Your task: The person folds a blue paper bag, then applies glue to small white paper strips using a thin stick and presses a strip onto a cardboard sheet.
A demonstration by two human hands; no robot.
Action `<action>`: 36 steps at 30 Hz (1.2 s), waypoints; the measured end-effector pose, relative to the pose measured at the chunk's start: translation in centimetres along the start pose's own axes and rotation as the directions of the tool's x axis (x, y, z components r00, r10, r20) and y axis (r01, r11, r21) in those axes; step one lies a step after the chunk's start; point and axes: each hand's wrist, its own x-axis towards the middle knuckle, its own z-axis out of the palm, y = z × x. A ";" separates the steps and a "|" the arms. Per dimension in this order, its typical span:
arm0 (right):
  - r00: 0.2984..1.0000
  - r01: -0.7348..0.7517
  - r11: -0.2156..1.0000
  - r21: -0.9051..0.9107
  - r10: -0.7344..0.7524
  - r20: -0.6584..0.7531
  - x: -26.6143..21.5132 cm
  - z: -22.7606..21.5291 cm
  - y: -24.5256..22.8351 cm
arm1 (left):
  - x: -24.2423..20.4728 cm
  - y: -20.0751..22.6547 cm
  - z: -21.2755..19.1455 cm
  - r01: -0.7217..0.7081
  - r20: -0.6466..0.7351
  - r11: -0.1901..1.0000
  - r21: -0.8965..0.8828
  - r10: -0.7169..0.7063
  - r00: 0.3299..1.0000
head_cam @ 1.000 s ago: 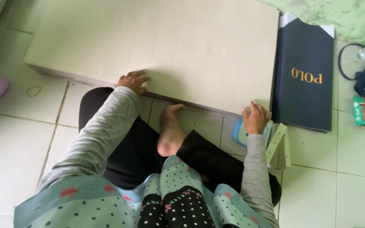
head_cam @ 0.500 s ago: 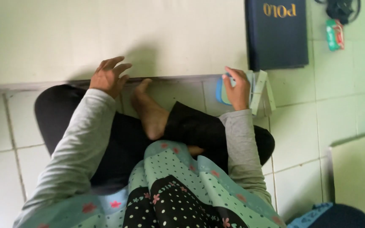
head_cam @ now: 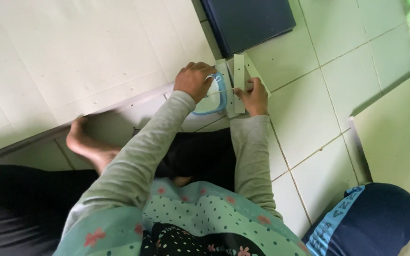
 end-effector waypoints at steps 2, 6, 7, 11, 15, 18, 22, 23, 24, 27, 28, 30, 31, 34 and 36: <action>0.997 -0.057 0.998 -0.039 0.059 0.041 -0.8 -1.1 -2.6 | 3.0 0.2 3.8 0.021 0.042 1.000 0.015 -0.022 0.999; 0.972 -0.192 0.977 -0.093 0.202 0.119 -1.6 -2.5 -5.8 | 6.3 0.5 6.3 0.059 0.136 0.998 -0.009 -0.058 0.989; 0.971 -0.196 0.976 -0.092 0.206 0.123 -1.4 -2.6 -5.5 | 6.3 0.7 5.9 0.060 0.141 0.998 -0.008 -0.058 0.988; 0.994 -0.112 0.993 0.036 0.111 0.009 -1.2 -2.7 -4.1 | 4.9 0.7 3.5 0.070 0.074 0.985 -0.158 -0.059 0.996; 0.908 0.270 0.942 0.198 -0.180 -0.378 -2.7 -4.7 -5.4 | 1.4 0.3 -0.1 0.118 -0.041 0.921 -0.371 -0.143 0.989; 0.941 0.337 0.640 0.691 -0.200 -0.273 -6.2 -6.7 -11.6 | -2.9 1.6 -5.0 0.241 0.065 0.730 -0.639 -0.261 0.963; 0.946 0.252 0.578 0.777 -0.316 -0.072 -11.1 -6.9 -18.9 | -7.8 1.6 -6.5 0.293 0.177 0.381 -0.877 -0.310 0.934; 0.916 0.224 0.601 0.767 -0.399 0.045 -11.4 -6.5 -19.0 | -9.1 1.6 -6.3 0.306 0.179 0.260 -0.916 -0.418 0.891; 0.867 0.200 0.627 0.753 -0.471 0.162 -11.7 -6.0 -19.1 | -10.2 1.4 -6.1 0.300 0.191 0.135 -0.944 -0.517 0.834; 0.922 0.225 0.600 0.768 -0.385 0.030 -10.1 -4.5 -16.3 | -14.5 0.3 -6.5 0.248 0.172 0.029 -0.968 -0.644 0.745; 0.922 0.221 0.608 0.762 -0.385 0.040 -8.4 -4.2 -13.0 | -16.0 -0.3 -6.4 0.248 0.177 0.018 -0.969 -0.649 0.740; 0.898 0.307 0.925 0.223 -0.204 -0.389 -4.6 -3.8 -6.7 | -18.2 -1.9 -6.5 0.191 0.150 -0.030 -0.981 -0.742 0.653; 0.897 0.307 0.927 0.215 -0.207 -0.390 -4.5 -3.2 -5.3 | -19.3 -2.2 -6.3 0.188 0.154 -0.038 -0.981 -0.740 0.654; 0.992 -0.060 0.953 0.297 0.089 -0.086 -4.4 -2.5 -3.9 | -20.9 -2.7 -6.3 0.121 0.163 -0.112 -0.986 -0.766 0.621; 0.991 -0.043 0.823 0.566 -0.035 0.126 -5.6 -2.6 -6.5 | -21.0 -2.2 -7.2 0.082 0.132 -0.103 -0.991 -0.752 0.646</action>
